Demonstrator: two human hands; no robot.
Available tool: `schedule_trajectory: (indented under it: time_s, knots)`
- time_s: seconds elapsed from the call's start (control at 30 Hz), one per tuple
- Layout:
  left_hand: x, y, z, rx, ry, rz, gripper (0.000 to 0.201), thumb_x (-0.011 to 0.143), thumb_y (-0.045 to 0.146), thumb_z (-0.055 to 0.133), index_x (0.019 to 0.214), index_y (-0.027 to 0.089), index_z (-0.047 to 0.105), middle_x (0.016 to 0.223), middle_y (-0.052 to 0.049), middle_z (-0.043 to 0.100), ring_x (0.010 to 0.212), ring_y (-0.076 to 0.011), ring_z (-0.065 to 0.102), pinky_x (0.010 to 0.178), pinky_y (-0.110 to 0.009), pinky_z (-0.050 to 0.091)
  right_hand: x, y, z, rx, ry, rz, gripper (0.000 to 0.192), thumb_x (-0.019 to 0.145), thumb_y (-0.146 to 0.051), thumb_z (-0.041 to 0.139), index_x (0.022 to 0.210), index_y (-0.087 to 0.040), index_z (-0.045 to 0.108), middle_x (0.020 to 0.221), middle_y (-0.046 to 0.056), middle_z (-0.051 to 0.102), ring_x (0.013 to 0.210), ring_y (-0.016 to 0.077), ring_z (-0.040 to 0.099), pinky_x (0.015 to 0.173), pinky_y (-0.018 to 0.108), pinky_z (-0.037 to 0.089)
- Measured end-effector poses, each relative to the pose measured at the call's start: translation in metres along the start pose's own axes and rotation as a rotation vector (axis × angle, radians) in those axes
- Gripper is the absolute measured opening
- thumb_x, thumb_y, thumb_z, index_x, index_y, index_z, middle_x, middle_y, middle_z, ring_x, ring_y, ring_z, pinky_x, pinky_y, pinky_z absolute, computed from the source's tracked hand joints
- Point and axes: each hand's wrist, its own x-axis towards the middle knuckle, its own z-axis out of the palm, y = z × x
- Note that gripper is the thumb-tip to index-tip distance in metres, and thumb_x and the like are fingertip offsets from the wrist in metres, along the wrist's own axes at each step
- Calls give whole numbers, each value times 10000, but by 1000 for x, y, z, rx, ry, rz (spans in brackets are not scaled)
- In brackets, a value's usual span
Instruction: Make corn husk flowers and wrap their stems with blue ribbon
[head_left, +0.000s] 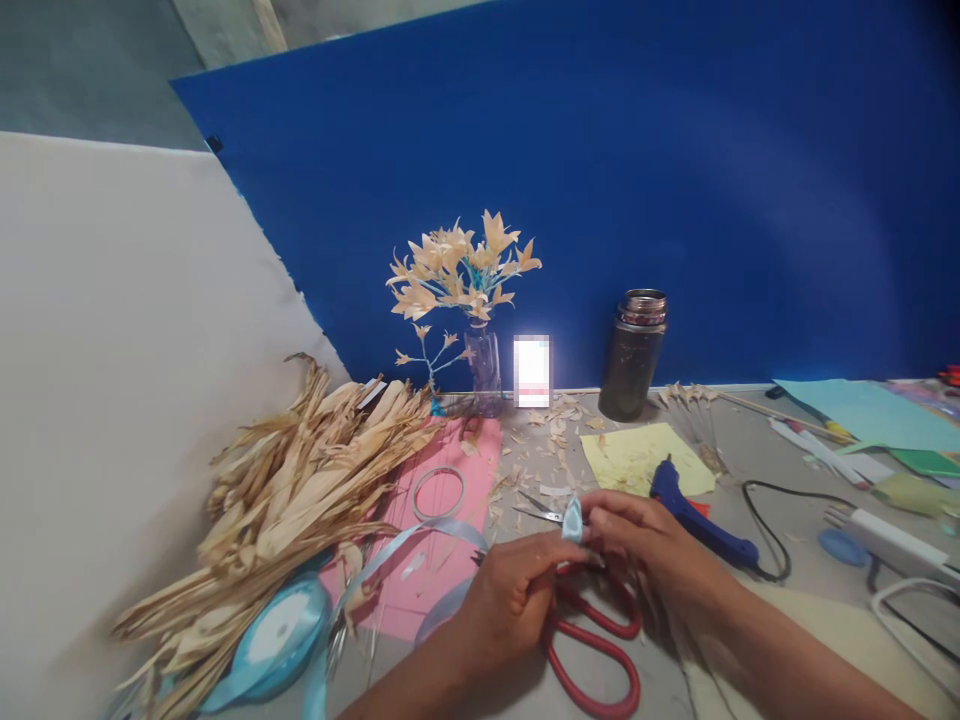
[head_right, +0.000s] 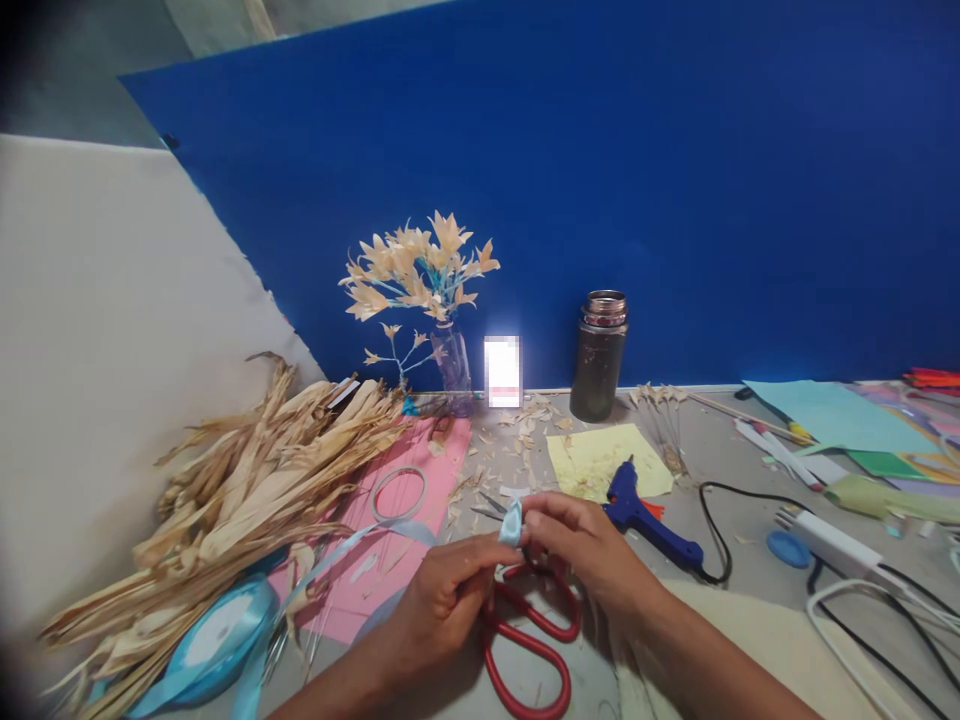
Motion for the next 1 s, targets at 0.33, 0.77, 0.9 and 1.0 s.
schedule_trajectory:
  time_s: [0.33, 0.77, 0.9, 1.0]
  knots:
    - [-4, -5, 12, 12, -57, -52, 526, 797, -36, 455, 1152, 222, 746, 912, -52, 789, 746, -162, 718, 746, -248, 539, -6, 4, 12, 249, 192, 57, 278, 725, -410, 763, 835, -155, 761, 553, -34, 568, 521, 94, 449, 506, 216, 340]
    - [-6, 1, 22, -258, -11, -177, 359, 914, 116, 472, 1132, 188, 749, 879, -84, 762, 578, -118, 652, 571, -211, 511, 5, 6, -8, 396, 399, -31, 485, 827, -620, 646, 1046, -191, 709, 795, 14, 637, 485, 74, 392, 391, 192, 290]
    - [-6, -3, 20, -168, 47, -137, 350, 940, 140, 470, 1129, 218, 754, 879, -72, 752, 590, -111, 631, 614, -224, 506, 3, 9, -4, 219, 203, 36, 439, 813, -608, 671, 831, -171, 710, 709, 11, 621, 544, 105, 479, 475, 219, 360]
    - [-6, -3, 20, -135, 15, -131, 353, 922, 126, 475, 1110, 225, 757, 868, -60, 750, 611, -121, 629, 652, -242, 509, -1, 9, 3, 108, 111, 3, 375, 718, -517, 797, 700, -168, 663, 614, -19, 579, 581, 120, 501, 555, 239, 400]
